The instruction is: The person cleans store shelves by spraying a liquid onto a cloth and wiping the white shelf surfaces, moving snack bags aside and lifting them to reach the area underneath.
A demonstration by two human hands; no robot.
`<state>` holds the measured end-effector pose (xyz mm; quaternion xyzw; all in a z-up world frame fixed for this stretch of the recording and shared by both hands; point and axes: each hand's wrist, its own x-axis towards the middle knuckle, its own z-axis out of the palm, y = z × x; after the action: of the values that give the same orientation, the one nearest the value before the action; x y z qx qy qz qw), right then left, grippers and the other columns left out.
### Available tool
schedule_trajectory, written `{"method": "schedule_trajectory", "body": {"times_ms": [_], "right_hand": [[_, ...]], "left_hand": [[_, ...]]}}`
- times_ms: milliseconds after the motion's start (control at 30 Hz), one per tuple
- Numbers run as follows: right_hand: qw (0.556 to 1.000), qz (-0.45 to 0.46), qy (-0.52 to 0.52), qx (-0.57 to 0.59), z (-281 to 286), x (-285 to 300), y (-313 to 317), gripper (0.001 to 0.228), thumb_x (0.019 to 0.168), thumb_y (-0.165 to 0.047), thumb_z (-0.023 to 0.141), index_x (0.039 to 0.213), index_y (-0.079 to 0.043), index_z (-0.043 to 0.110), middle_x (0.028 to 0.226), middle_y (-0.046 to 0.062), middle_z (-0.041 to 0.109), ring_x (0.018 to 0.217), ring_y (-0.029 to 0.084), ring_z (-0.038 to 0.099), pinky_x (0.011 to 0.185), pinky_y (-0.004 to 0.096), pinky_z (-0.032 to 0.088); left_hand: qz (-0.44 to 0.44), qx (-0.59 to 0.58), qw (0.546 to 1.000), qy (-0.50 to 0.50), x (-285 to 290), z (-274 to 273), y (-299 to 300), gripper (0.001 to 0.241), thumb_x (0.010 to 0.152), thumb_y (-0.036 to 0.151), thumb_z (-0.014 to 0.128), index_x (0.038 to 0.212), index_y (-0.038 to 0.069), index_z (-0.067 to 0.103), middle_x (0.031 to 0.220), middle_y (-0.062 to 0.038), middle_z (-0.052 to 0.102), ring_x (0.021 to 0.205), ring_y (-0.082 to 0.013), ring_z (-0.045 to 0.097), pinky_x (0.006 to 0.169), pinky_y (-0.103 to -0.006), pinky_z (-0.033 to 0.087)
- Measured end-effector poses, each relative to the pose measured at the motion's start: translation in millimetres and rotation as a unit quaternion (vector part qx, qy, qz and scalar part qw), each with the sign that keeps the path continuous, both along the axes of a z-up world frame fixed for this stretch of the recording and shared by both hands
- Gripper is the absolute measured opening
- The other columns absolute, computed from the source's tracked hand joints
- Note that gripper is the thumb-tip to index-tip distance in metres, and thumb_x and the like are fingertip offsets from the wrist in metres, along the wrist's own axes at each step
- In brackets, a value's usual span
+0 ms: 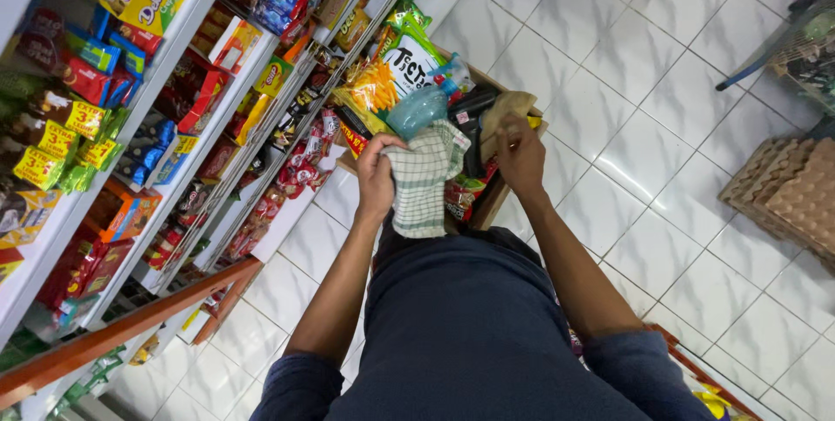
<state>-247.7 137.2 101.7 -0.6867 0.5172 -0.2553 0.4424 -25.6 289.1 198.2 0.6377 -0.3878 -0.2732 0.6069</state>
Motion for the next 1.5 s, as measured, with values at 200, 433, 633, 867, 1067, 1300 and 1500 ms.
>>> {"method": "schedule_trajectory", "body": {"times_ms": [200,433,633,867,1067,1300,1500], "right_hand": [[0.992,-0.107,-0.061,-0.035,-5.4,16.7,-10.3,0.056,0.082,-0.013,0.082,0.124,-0.005,0.045,0.095,0.014,0.069,0.082,0.024,0.071,0.071,0.037,0.058],[0.987,-0.118,-0.089,-0.064,7.3,17.9,-4.1,0.049,0.082,-0.006,0.076,0.123,-0.006,0.05,0.081,0.007,0.062,0.068,0.016,0.061,0.062,0.031,0.052],[0.981,-0.134,-0.124,-0.063,36.2,14.2,13.3,0.041,0.083,-0.001,0.067,0.123,-0.005,0.055,0.078,0.005,0.059,0.064,0.013,0.051,0.058,0.028,0.042],[0.981,-0.159,-0.05,-0.096,28.0,3.9,12.1,0.044,0.081,0.001,0.069,0.124,-0.006,0.057,0.081,0.007,0.058,0.068,0.016,0.057,0.063,0.031,0.049],[0.992,-0.098,0.033,-0.079,0.2,-8.7,15.0,0.053,0.081,-0.003,0.073,0.13,-0.006,0.054,0.091,0.012,0.061,0.074,0.023,0.063,0.065,0.036,0.053],[0.99,-0.133,0.022,-0.05,7.6,-23.4,17.2,0.057,0.092,-0.015,0.077,0.14,-0.003,0.048,0.111,0.017,0.064,0.092,0.025,0.068,0.068,0.035,0.057],[0.99,-0.137,-0.009,-0.04,3.4,-29.5,16.4,0.059,0.096,-0.01,0.076,0.143,0.001,0.042,0.127,0.022,0.056,0.101,0.028,0.069,0.073,0.035,0.061]], "left_hand": [[-0.109,0.04,0.992,-0.049,-25.2,21.5,-35.5,0.032,0.084,-0.007,0.049,0.109,0.0,0.068,0.104,-0.01,0.07,0.1,-0.0191,0.066,0.093,-0.0309,0.051],[-0.216,0.111,0.966,-0.085,-33.7,28.2,-68.2,0.025,0.094,0.007,0.063,0.118,0.003,0.07,0.111,-0.016,0.076,0.108,-0.0277,0.073,0.092,-0.0353,0.054],[-0.255,0.121,0.955,-0.094,-24.4,-8.3,-77.5,0.025,0.095,0.011,0.062,0.117,0.005,0.072,0.108,-0.019,0.076,0.104,-0.032,0.075,0.087,-0.0369,0.057],[-0.308,0.116,0.939,-0.1,-17.9,-21.9,-70.1,0.026,0.095,0.01,0.06,0.118,0.007,0.073,0.112,-0.017,0.076,0.107,-0.0321,0.073,0.09,-0.0371,0.056],[-0.338,0.072,0.932,-0.112,-4.6,-20.2,-60.2,0.03,0.092,0.004,0.058,0.117,0.008,0.074,0.12,-0.016,0.074,0.115,-0.033,0.068,0.1,-0.038,0.051],[-0.266,0.099,0.959,-0.023,14.1,-13.4,-54.5,0.03,0.095,-0.003,0.052,0.119,0.007,0.067,0.115,-0.013,0.073,0.114,-0.0228,0.07,0.1,-0.0331,0.052],[-0.261,0.076,0.961,0.043,13.9,-2.6,-53.4,0.027,0.099,-0.002,0.053,0.123,0.005,0.063,0.115,-0.01,0.071,0.111,-0.0164,0.067,0.097,-0.0298,0.053]]}}
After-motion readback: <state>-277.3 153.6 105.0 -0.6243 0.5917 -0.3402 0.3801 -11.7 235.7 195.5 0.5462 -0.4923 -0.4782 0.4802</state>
